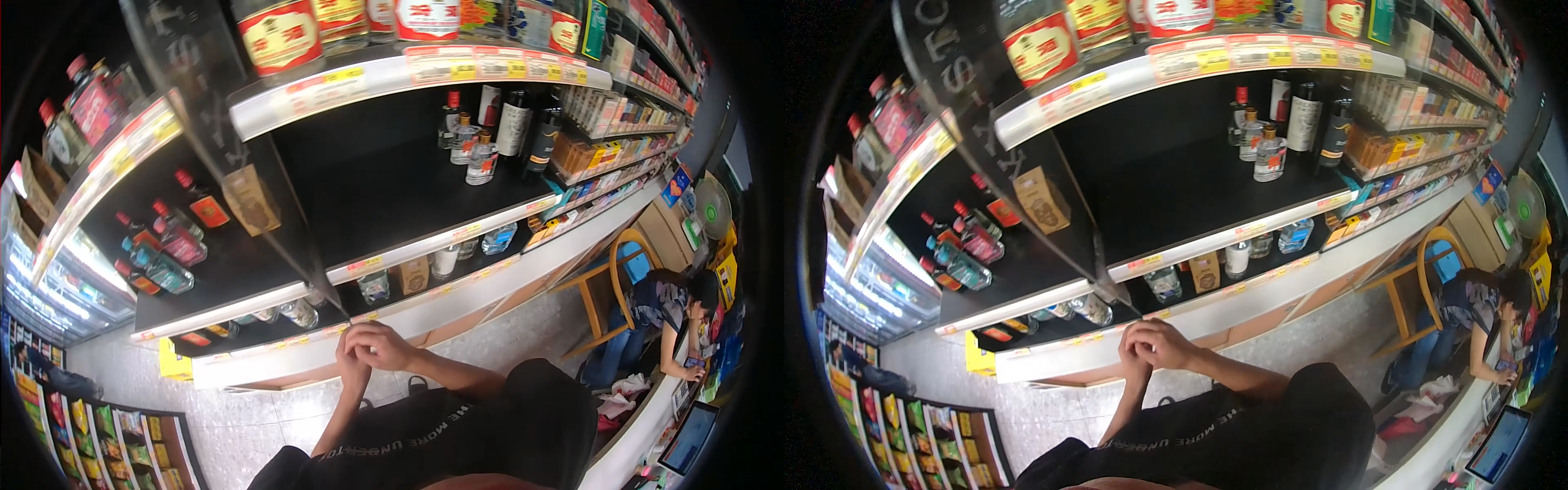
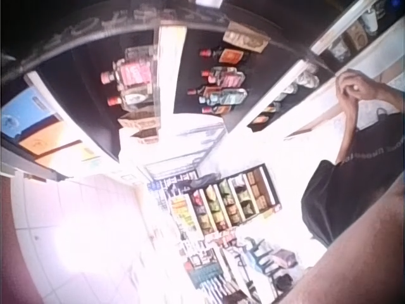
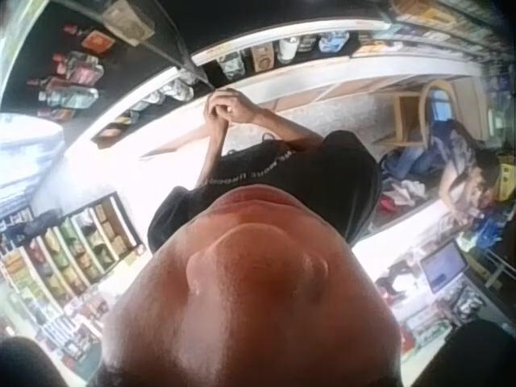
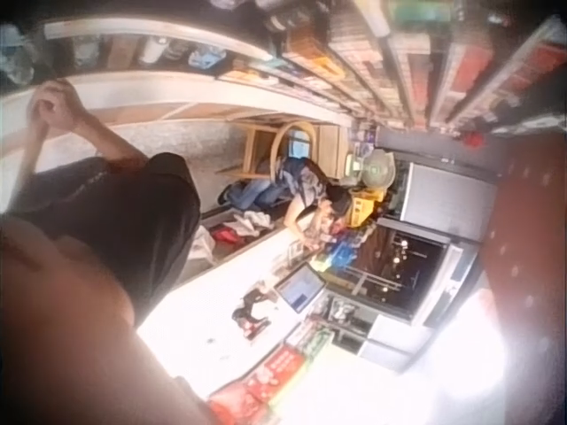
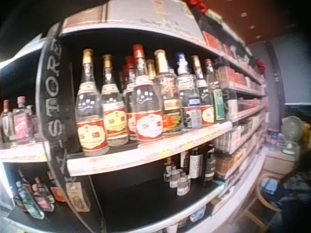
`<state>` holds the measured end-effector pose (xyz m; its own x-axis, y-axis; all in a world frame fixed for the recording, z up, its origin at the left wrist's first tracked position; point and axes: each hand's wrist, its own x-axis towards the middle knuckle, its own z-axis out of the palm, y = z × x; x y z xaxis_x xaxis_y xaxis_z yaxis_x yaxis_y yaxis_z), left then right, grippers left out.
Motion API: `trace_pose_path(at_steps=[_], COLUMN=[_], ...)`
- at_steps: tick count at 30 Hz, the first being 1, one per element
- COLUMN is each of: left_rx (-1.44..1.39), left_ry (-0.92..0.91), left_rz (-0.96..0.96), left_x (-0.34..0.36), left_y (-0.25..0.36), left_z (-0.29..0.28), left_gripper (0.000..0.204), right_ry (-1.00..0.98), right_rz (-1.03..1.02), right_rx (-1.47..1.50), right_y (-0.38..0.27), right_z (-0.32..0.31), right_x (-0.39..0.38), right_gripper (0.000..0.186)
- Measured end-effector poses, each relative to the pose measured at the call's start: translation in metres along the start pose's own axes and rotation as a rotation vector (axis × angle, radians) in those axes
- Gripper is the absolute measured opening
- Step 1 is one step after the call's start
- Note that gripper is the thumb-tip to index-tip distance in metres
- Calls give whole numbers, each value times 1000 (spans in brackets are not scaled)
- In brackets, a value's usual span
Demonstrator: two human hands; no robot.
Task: Organizing various liquor and beverage bottles on supermarket shelves.
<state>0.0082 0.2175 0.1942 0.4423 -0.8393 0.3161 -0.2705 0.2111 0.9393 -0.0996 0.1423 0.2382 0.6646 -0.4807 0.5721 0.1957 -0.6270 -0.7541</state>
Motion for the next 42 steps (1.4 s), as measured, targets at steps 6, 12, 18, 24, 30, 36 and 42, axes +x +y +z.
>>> trace_pose_path(at_steps=[6,12,18,24,30,36,42], left_rx=[-157,202,76,238,370,545,461], left_ry=[-26,10,215,393,485,350,139], left_rz=[-138,-75,-176,147,319,268,305], left_x=[-15,-30,-10,60,147,198,212], left_y=[-22,-37,-30,6,61,18,-3], left_z=[-63,-137,-212,-285,-344,-374,-404], left_gripper=[31,36,37,26,38,69,70], right_ry=[-103,-258,-114,-4,123,273,208], right_rz=[138,116,-17,-106,-148,-210,-136], right_rx=[47,87,45,21,-23,-217,-172], right_y=[-6,-22,-37,-46,-42,-13,-21], right_z=[50,100,135,155,202,240,268], right_x=[14,36,109,195,287,344,365], right_gripper=[11,16,16,21,38,62,74])
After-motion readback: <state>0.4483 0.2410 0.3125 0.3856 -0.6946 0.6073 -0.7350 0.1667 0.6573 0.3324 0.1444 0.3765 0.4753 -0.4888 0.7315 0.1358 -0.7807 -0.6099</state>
